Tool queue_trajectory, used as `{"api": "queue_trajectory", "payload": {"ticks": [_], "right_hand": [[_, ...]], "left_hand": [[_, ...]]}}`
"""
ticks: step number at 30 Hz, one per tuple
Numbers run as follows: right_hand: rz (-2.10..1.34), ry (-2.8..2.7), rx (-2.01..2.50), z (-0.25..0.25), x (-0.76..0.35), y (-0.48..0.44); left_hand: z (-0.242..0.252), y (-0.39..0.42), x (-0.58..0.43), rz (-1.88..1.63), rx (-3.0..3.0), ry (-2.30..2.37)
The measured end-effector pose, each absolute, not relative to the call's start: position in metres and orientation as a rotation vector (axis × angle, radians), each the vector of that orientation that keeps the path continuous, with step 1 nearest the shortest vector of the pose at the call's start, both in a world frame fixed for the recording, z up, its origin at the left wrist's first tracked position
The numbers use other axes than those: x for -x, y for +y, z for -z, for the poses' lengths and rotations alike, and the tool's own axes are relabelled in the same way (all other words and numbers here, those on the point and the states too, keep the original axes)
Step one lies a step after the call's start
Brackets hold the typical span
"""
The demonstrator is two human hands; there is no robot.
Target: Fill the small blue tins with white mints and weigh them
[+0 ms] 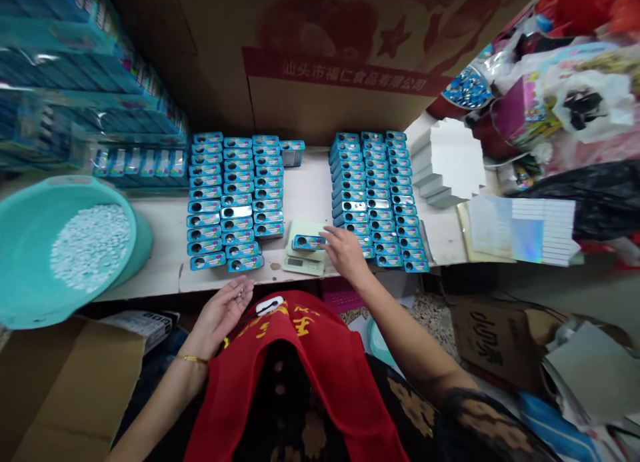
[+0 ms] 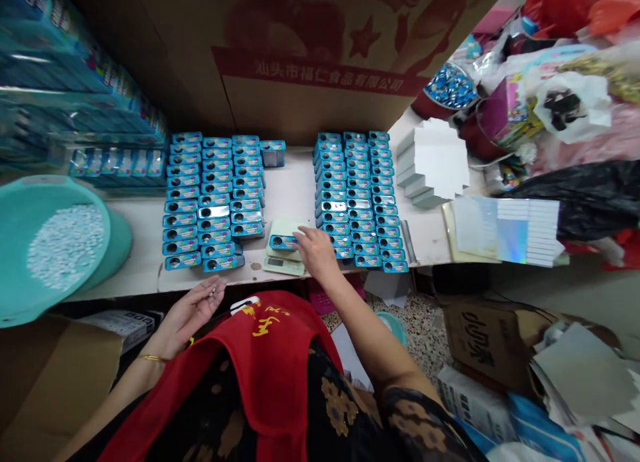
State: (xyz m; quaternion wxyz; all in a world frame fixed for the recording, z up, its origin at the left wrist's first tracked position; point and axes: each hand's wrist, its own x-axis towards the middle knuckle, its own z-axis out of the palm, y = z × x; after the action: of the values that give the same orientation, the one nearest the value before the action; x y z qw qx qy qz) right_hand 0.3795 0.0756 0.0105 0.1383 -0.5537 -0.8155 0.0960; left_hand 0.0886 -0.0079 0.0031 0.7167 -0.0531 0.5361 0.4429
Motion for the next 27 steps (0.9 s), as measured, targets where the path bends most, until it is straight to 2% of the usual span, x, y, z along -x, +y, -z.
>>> {"api": "queue_trajectory", "payload": {"ticks": [9,21,27], "right_hand": [[-0.312,-2.08,1.729,-0.003,-0.414,0.055],[-0.698,-1.891,1.677,0.025,-0.394,0.056],[-0.76,-1.753,1.639,0.027,-0.385,0.055]], "left_hand": [[-0.001,0.001,-0.087,-0.962,0.155,1.176],[-0.003,0.004,-0.092,-0.931,0.118,1.16],[-0.017,0.026,-0.123,-0.841,-0.245,1.267]]}}
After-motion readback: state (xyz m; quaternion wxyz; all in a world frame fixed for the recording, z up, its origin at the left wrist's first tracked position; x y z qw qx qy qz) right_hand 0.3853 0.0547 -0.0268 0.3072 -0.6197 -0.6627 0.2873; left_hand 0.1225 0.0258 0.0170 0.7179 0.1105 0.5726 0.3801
